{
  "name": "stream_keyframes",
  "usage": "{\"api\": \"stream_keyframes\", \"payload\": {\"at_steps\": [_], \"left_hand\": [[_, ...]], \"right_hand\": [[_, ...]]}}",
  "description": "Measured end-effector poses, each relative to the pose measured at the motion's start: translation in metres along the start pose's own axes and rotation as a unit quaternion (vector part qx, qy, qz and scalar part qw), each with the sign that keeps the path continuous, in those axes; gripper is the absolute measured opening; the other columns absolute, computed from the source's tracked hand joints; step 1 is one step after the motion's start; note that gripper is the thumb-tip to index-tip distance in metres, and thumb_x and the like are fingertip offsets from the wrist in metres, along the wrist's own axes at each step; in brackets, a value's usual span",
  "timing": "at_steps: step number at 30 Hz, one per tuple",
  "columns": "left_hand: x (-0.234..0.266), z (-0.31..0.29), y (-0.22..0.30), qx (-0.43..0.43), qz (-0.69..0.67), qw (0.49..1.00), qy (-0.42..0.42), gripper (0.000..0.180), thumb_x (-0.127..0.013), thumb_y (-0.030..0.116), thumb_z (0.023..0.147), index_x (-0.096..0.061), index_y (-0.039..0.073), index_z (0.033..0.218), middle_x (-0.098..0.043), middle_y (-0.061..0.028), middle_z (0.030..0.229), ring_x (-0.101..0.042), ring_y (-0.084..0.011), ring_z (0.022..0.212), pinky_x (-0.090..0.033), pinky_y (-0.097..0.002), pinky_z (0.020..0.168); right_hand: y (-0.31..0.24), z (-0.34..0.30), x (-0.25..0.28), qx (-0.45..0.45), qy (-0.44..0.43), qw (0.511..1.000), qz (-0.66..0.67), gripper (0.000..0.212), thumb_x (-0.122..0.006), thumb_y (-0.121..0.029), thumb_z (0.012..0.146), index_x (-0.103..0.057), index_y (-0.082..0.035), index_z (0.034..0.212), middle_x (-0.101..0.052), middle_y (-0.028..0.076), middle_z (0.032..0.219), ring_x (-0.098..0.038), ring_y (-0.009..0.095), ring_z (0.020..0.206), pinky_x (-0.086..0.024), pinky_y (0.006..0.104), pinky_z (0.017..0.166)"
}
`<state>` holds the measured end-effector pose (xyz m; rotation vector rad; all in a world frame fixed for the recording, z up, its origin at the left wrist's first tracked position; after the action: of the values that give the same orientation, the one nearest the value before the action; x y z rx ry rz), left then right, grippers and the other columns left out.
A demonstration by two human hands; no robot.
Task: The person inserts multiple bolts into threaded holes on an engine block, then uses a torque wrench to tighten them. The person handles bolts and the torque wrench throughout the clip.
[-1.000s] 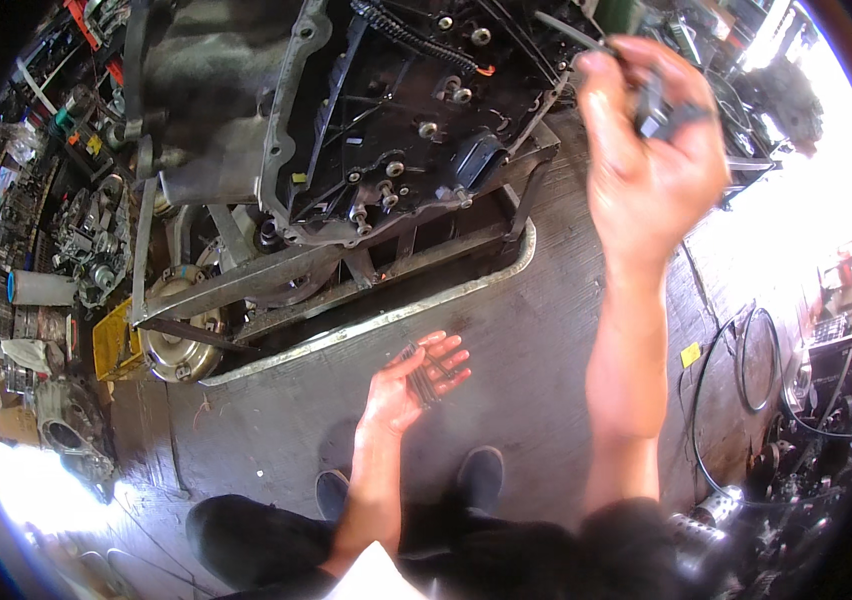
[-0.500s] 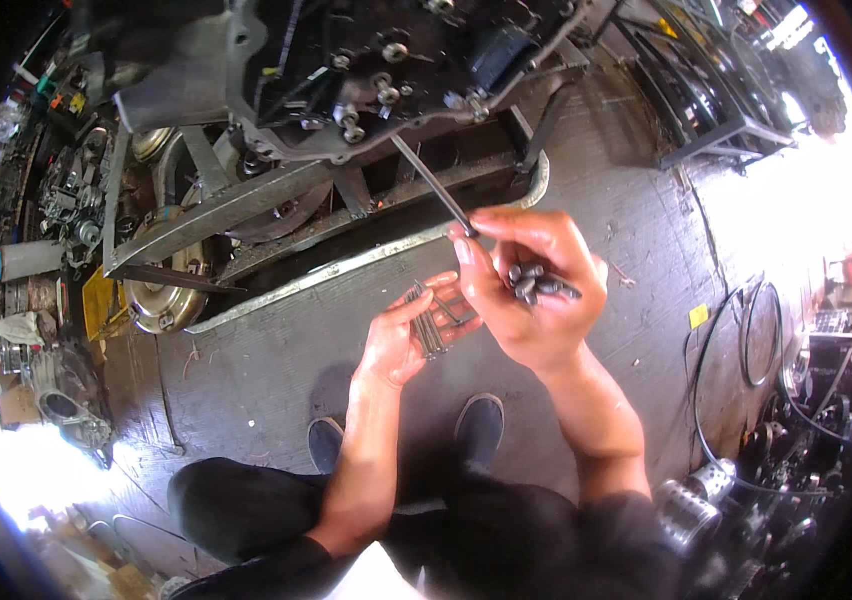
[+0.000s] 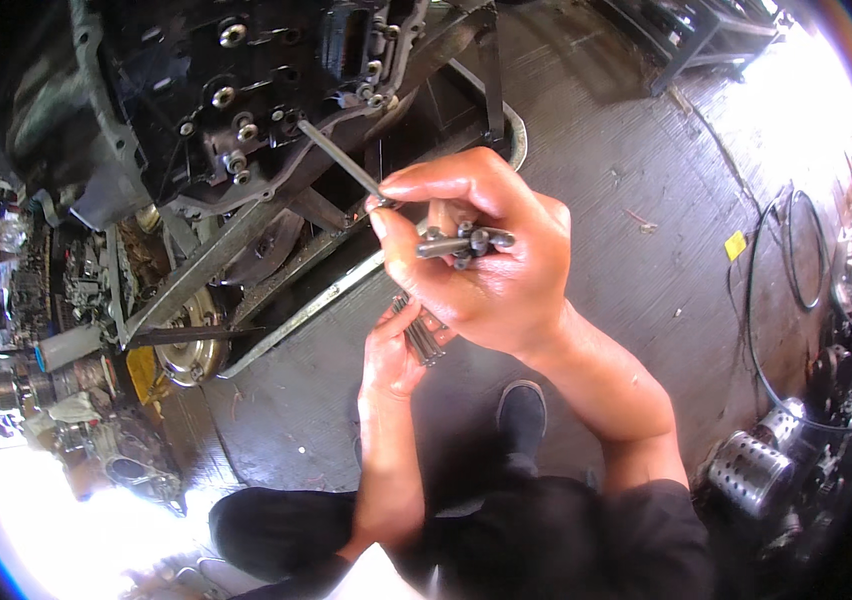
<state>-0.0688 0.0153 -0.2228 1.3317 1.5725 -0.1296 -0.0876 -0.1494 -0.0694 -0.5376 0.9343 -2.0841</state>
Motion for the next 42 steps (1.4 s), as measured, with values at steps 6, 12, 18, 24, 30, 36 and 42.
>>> {"api": "stream_keyframes", "payload": {"at_steps": [6, 12, 18, 24, 30, 36, 42], "left_hand": [[0.001, 0.005, -0.006, -0.01, -0.016, 1.0, 0.017, 0.04, -0.05, 0.018, 0.109, -0.049, -0.007, 0.14, -0.067, -0.0231, 0.118, -0.072, -0.0334, 0.099, -0.058, -0.0558, 0.1], [-0.006, 0.009, -0.002, -0.026, -0.034, 0.998, 0.036, 0.04, -0.05, 0.017, 0.108, -0.049, -0.006, 0.141, -0.068, -0.0229, 0.118, -0.072, -0.0324, 0.103, -0.058, -0.0541, 0.099], [-0.014, 0.008, -0.001, -0.028, -0.012, 1.0, -0.004, 0.04, -0.05, 0.015, 0.107, -0.049, -0.005, 0.142, -0.06, -0.0243, 0.139, -0.06, -0.0384, 0.13, -0.047, -0.0561, 0.113], [-0.012, 0.007, -0.003, -0.026, -0.01, 0.999, 0.042, 0.042, -0.052, 0.013, 0.106, -0.049, -0.004, 0.143, -0.057, -0.0246, 0.144, -0.055, -0.0391, 0.136, -0.043, -0.0576, 0.116], [-0.005, 0.008, -0.003, -0.022, -0.017, 0.998, 0.062, 0.043, -0.055, 0.011, 0.104, -0.048, -0.004, 0.143, -0.057, -0.0231, 0.142, -0.056, -0.0391, 0.134, -0.041, -0.0583, 0.118], [-0.019, 0.007, 0.001, -0.032, 0.017, 0.999, 0.036, 0.048, -0.054, 0.013, 0.104, -0.044, -0.004, 0.148, -0.057, -0.0216, 0.144, -0.054, -0.038, 0.136, -0.04, -0.056, 0.118], [-0.019, 0.005, 0.012, -0.062, -0.031, 0.998, -0.011, 0.057, -0.056, 0.013, 0.102, -0.037, -0.003, 0.154, -0.041, -0.024, 0.16, -0.05, -0.0401, 0.14, -0.042, -0.0542, 0.117]], "right_hand": [[0.003, 0.002, 0.006, -0.015, -0.013, 1.0, 0.021, 0.025, -0.074, 0.014, 0.082, -0.064, 0.002, 0.101, -0.077, 0.014, 0.101, -0.054, 0.0, 0.062, -0.042, 0.0173, 0.056], [0.001, 0.013, 0.014, 0.02, -0.012, 0.999, 0.025, 0.025, -0.074, 0.013, 0.079, -0.064, 0.002, 0.1, -0.077, 0.017, 0.099, -0.058, 0.002, 0.063, -0.045, 0.0183, 0.056], [0.005, 0.014, 0.02, 0.027, 0.0, 0.999, 0.046, 0.025, -0.071, 0.017, 0.078, -0.063, 0.004, 0.098, -0.074, 0.017, 0.095, -0.066, 0.008, 0.068, -0.056, 0.0235, 0.064], [0.013, 0.008, 0.014, 0.023, 0.072, 0.995, 0.07, 0.026, -0.083, 0.007, 0.074, -0.072, -0.004, 0.096, -0.073, 0.003, 0.088, -0.051, 0.004, 0.054, -0.041, 0.0211, 0.05], [0.021, 0.008, 0.026, 0.022, 0.033, 0.999, 0.035, 0.026, -0.075, 0.013, 0.078, -0.069, 0.002, 0.1, -0.077, 0.015, 0.099, -0.064, 0.004, 0.064, -0.046, 0.019, 0.056], [0.023, 0.006, 0.026, 0.0, 0.023, 0.998, 0.057, 0.023, -0.076, 0.012, 0.079, -0.07, 0.001, 0.098, -0.077, 0.013, 0.099, -0.059, 0.002, 0.061, -0.044, 0.0181, 0.054], [0.035, -0.018, 0.033, -0.043, -0.106, 0.993, 0.007, 0.021, -0.081, 0.005, 0.075, -0.073, -0.001, 0.094, -0.078, 0.01, 0.093, -0.055, 0.003, 0.059, -0.044, 0.0206, 0.055]]}}
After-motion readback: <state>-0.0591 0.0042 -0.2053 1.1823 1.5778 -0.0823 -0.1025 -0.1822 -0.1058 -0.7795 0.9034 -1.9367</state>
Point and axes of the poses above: each hand's wrist, its own z-axis towards the middle knuckle, its own x-axis out of the back of the hand, y = z × x, the point moved 2 cm from there along z, towards the middle knuckle
